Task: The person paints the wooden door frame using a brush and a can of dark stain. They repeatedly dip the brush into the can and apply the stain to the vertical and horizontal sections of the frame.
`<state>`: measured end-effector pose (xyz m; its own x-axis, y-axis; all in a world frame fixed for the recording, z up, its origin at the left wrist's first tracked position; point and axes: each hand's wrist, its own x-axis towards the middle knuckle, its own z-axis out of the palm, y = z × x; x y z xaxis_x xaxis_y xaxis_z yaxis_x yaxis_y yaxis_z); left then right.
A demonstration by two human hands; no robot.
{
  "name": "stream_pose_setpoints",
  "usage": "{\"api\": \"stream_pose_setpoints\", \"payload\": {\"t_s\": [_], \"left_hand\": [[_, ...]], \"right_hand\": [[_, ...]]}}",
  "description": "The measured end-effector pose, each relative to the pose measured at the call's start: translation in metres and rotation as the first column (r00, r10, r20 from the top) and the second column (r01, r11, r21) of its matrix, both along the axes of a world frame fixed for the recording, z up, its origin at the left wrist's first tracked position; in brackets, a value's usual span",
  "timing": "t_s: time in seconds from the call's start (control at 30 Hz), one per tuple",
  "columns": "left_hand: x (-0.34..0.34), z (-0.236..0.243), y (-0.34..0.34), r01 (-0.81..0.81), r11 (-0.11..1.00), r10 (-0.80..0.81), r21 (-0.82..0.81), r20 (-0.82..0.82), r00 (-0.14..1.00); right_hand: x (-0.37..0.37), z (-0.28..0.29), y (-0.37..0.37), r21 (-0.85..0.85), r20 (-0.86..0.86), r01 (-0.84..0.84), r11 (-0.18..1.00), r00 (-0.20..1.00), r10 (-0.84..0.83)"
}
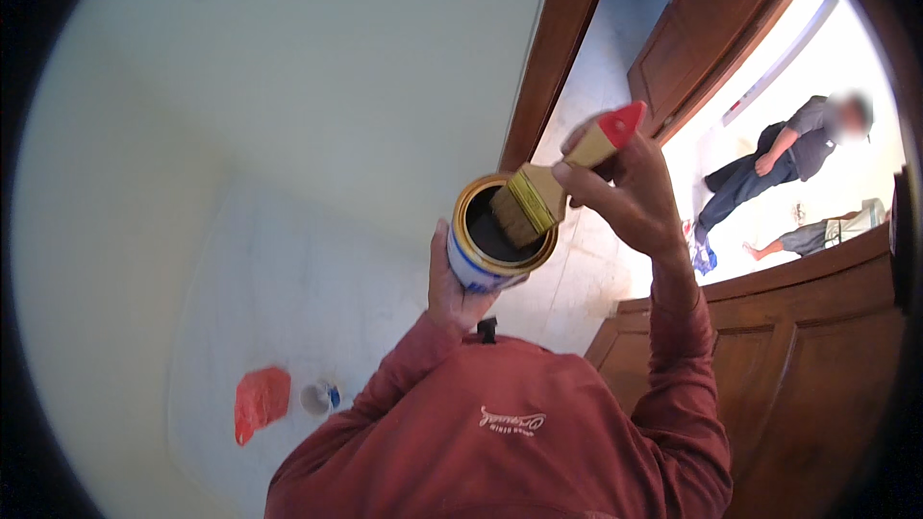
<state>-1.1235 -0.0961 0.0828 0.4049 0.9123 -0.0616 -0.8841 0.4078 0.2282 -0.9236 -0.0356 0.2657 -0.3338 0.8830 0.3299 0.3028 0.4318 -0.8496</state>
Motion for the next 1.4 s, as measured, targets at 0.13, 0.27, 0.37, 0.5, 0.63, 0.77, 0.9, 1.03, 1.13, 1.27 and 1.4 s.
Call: {"api": "stream_pose_setpoints", "payload": {"t_s": [0.13,0.27,0.37,0.5,0.63,0.77,0.9,1.03,1.13,1.27,1.4], "left_hand": [[-0.028,0.003,0.024,0.045,0.998,-0.044,0.043,-0.012,0.999],[-0.039,0.003,0.079,0.121,0.989,-0.122,0.081,0.005,0.993],[-0.042,0.006,0.13,0.156,0.976,-0.151,0.155,-0.038,0.988],[-0.022,0.009,0.169,0.159,0.966,-0.151,0.204,-0.051,0.987],[-0.018,0.031,0.178,0.115,0.979,-0.127,-0.17,-0.059,0.99],[-0.041,-0.032,0.206,0.186,0.86,-0.158,-0.475,0.098,0.982],[-0.048,-0.096,0.205,0.018,0.968,-0.016,-0.249,0.01,1.0],[-0.11,-0.111,0.243,-0.148,0.979,0.142,-0.142,-0.056,0.988],[-0.128,-0.109,0.287,-0.242,0.97,0.241,-0.021,-0.034,0.97],[-0.094,-0.127,0.187,-0.521,0.847,0.511,-0.109,-0.107,0.853],[-0.09,-0.129,0.205,-0.575,0.811,0.563,-0.107,-0.127,0.817]], "right_hand": [[0.007,-0.052,0.025,-0.236,-0.558,-0.062,0.97,0.826,-0.083],[0.005,-0.114,0.058,-0.199,-0.896,-0.246,0.949,0.438,-0.074],[-0.012,-0.1,0.08,-0.116,-0.909,-0.11,0.987,0.411,-0.061],[0.049,-0.032,0.122,0.115,-0.828,0.074,0.991,0.558,0.054],[0.096,0.063,0.141,0.412,-0.683,0.366,0.834,0.73,0.017],[0.155,0.194,0.171,0.752,-0.485,0.337,0.566,0.865,0.13],[0.144,0.328,0.189,0.889,-0.357,0.288,0.356,0.923,0.145],[0.076,0.421,0.235,0.921,-0.337,0.306,0.243,0.936,0.099],[0.059,0.482,0.16,0.89,-0.455,0.453,0.052,0.888,0.068],[0.071,0.532,0.241,0.927,-0.372,0.366,0.082,0.925,0.078],[0.039,0.573,0.226,0.938,-0.345,0.345,-0.043,0.939,0.013]]}}
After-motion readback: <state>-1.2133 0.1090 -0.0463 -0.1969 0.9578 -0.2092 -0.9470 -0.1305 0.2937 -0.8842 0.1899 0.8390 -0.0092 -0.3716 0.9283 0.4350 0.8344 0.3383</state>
